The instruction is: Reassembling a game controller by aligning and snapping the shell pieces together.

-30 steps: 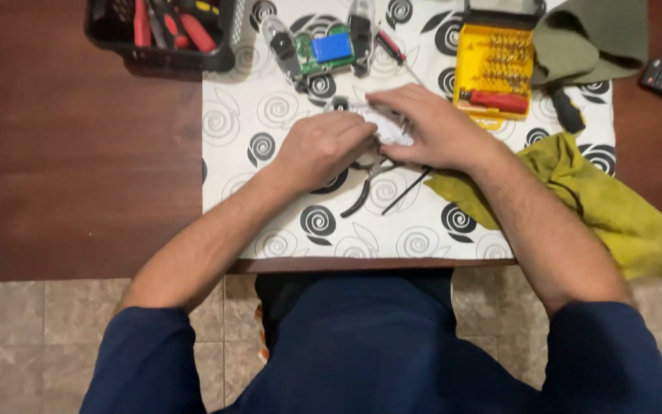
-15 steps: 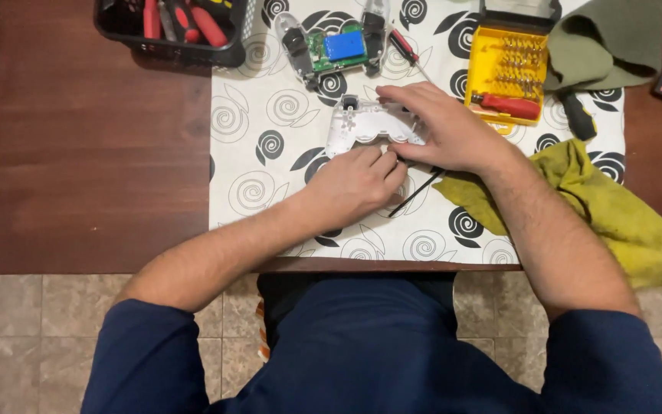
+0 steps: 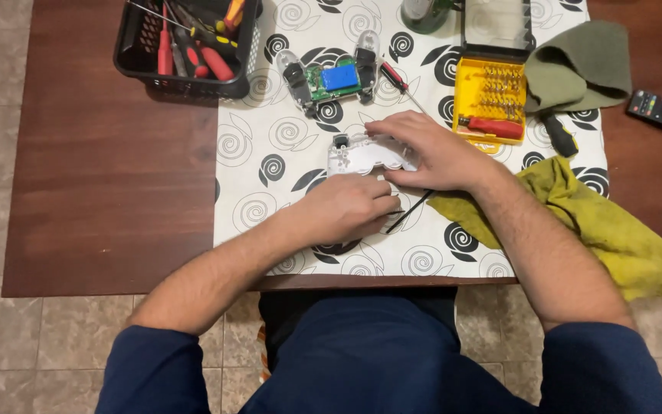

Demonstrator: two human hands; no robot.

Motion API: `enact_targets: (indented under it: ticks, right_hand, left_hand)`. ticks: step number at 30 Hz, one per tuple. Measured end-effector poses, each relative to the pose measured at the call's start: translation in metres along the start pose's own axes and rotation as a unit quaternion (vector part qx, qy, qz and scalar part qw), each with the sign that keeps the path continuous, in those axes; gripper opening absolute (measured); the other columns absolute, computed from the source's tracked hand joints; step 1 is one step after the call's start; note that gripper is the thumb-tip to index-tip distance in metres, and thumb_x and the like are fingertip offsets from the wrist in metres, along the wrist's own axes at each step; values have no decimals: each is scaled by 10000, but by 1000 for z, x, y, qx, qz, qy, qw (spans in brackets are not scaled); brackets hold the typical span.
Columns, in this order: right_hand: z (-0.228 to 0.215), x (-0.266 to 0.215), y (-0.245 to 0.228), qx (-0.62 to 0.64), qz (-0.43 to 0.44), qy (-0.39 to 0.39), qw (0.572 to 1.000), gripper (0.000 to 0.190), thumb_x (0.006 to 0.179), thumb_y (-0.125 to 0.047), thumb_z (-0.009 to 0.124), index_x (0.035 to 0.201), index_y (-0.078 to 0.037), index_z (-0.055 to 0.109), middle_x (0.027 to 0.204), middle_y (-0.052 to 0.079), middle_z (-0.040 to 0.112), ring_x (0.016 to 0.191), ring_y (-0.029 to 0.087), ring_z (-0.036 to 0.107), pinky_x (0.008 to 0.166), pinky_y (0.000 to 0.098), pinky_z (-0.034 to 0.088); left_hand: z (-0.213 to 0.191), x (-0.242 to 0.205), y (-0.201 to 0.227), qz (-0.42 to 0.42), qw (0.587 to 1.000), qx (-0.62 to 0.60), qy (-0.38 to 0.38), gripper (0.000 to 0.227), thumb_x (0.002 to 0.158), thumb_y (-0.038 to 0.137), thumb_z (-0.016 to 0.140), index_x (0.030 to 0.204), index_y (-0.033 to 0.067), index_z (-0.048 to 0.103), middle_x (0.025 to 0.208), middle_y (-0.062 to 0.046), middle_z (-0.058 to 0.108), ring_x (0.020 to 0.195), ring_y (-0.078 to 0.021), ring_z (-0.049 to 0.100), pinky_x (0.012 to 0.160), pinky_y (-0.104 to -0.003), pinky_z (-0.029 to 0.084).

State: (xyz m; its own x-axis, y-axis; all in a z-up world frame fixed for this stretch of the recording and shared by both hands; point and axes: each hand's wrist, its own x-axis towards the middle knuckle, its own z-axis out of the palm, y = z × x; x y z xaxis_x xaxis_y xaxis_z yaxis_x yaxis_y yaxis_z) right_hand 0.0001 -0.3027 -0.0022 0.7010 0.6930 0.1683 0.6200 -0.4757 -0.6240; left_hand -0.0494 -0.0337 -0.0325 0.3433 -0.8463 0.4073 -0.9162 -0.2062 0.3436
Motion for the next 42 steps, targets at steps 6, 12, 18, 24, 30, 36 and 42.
enact_targets:
  ticks: [6,12,18,24,30,36,42]
  right_hand:
    - [0,0,9,-9,-35,40,999,831,926,-156,963,1695,-43,670,1503,183,807,1490,420,689,1293,591,525]
    - [-7,-6,2,-23,-40,69,997,893,941,-181,998,1741,-36,627,1575,189,732,1496,401,629,1319,587,526]
    - [-12,-8,3,-43,-38,62,996,923,964,-206,1021,1760,-24,591,1636,213,686,1512,421,556,1321,626,495]
    - [-13,-9,4,-46,-59,67,995,913,991,-233,1037,1755,-8,590,1653,214,686,1527,436,560,1326,626,487]
    - [-13,-11,5,-53,-75,78,993,932,980,-204,1065,1754,5,591,1645,215,703,1528,442,578,1319,618,511]
    - [-9,-11,5,-67,-96,80,990,936,959,-170,1076,1743,23,602,1616,228,723,1519,447,594,1307,614,528]
    - [-10,-9,2,-75,-109,79,988,935,970,-170,1089,1743,26,602,1610,198,758,1509,432,618,1286,587,520]
  left_hand:
    - [-11,0,-35,2,970,11,242,257,1109,204,864,1336,85,837,1228,-104,809,1078,-317,789,916,-436,633]
    - [-48,1,-41,-199,911,-149,329,303,1153,102,834,1442,45,764,1512,-161,741,1414,-327,718,1188,-444,629]
    - [-56,8,-31,-426,790,-361,252,383,1136,277,783,1488,142,721,1200,-36,801,954,-111,712,811,-276,586]
    - [-58,12,-28,-487,757,-368,235,319,1058,192,792,1373,146,780,930,-16,849,768,-74,748,689,-262,572]
    - [-53,11,-31,-487,757,-360,245,274,1066,234,792,1316,124,787,999,20,833,810,-70,815,744,-251,619]
    - [-49,8,-35,-485,769,-332,251,243,1058,239,803,1281,143,825,900,84,805,731,-35,688,761,-238,581]
    - [-49,7,-42,-493,762,-350,233,256,1006,189,802,1255,157,852,888,85,825,796,-36,721,851,-252,591]
